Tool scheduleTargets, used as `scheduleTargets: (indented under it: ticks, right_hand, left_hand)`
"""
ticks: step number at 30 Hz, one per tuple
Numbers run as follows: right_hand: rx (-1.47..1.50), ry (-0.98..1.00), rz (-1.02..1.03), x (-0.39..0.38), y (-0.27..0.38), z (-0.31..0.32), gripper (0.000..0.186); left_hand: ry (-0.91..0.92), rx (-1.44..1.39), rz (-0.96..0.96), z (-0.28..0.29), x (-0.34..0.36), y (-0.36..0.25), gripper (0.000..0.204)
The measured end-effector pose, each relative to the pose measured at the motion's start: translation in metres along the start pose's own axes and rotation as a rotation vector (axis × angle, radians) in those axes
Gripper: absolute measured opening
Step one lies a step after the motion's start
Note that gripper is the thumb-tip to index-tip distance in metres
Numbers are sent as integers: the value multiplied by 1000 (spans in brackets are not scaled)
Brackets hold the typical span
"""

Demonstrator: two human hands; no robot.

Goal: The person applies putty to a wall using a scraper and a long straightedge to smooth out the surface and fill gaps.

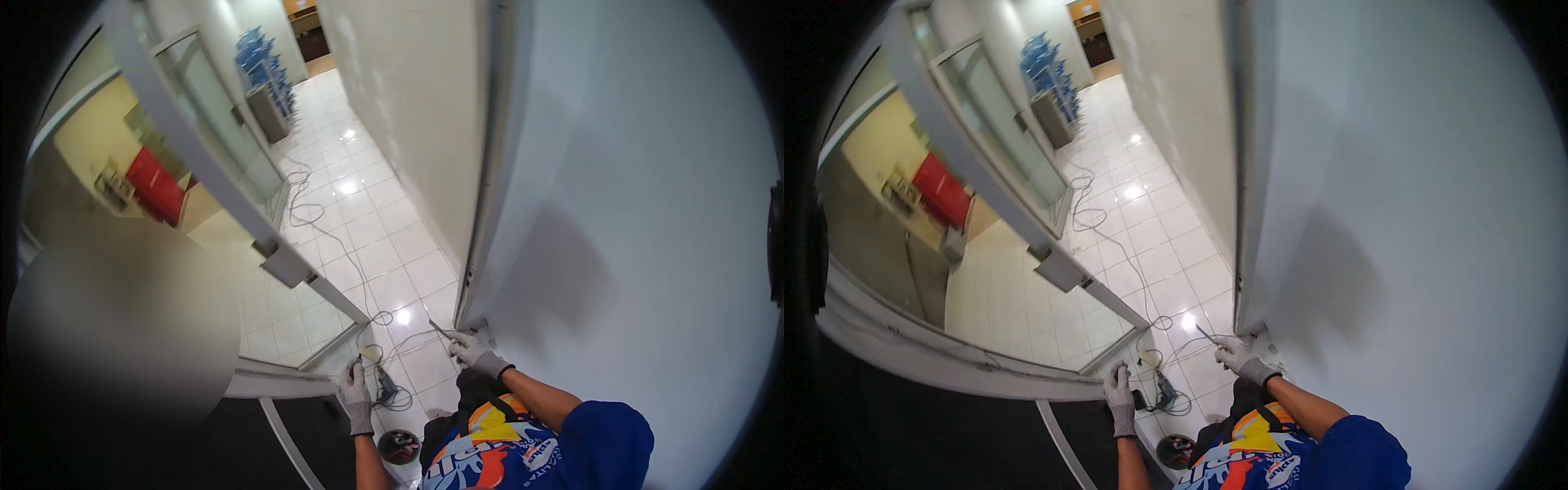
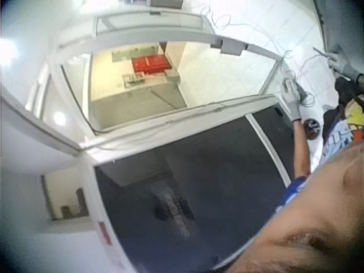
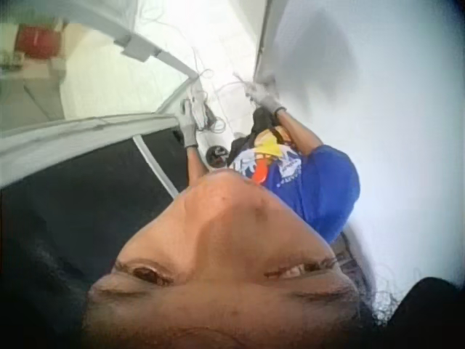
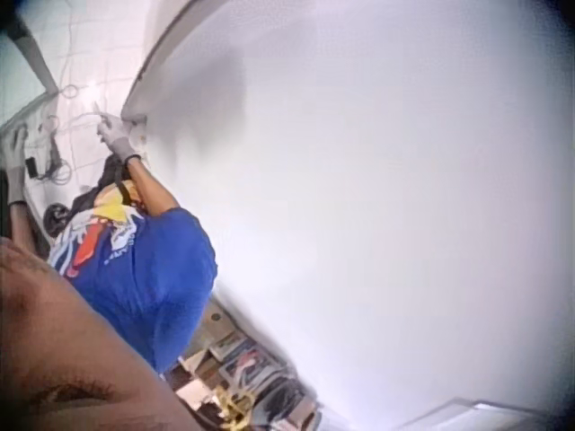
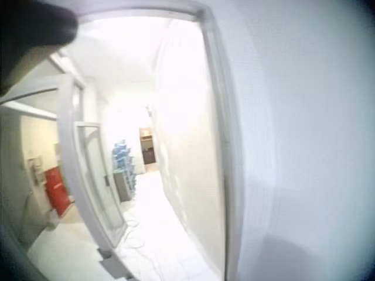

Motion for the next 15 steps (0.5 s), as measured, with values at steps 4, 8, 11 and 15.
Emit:
scheduleTargets:
  ticks: [4,8,11,15]
  right_hand:
    - [30,-187,130,-26,47,42,50]
    - [-13,-437,400,-48,104,91,49]
    - [-63,-506,529,-68,157,135,48]
    - [-39,-555,784,-65,201,178,48]
  left_hand:
    - [258,-54,-150,-60,42,-71,29]
    - [362,-48,-255,-150,58,-158,29]
    - [479,-128,-447,-217,57,-217,27]
    - [466,-97,-726,-271,46,-277,26]
Point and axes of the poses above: each hand's wrist, its own x-axis towards the middle knuckle, its own z-axis out of the back of the hand, y = z × x, the point moved 1 cm from there along x, towards the middle knuckle, and after that the axes turned 10 degrees about y, right-handed, at the moved point
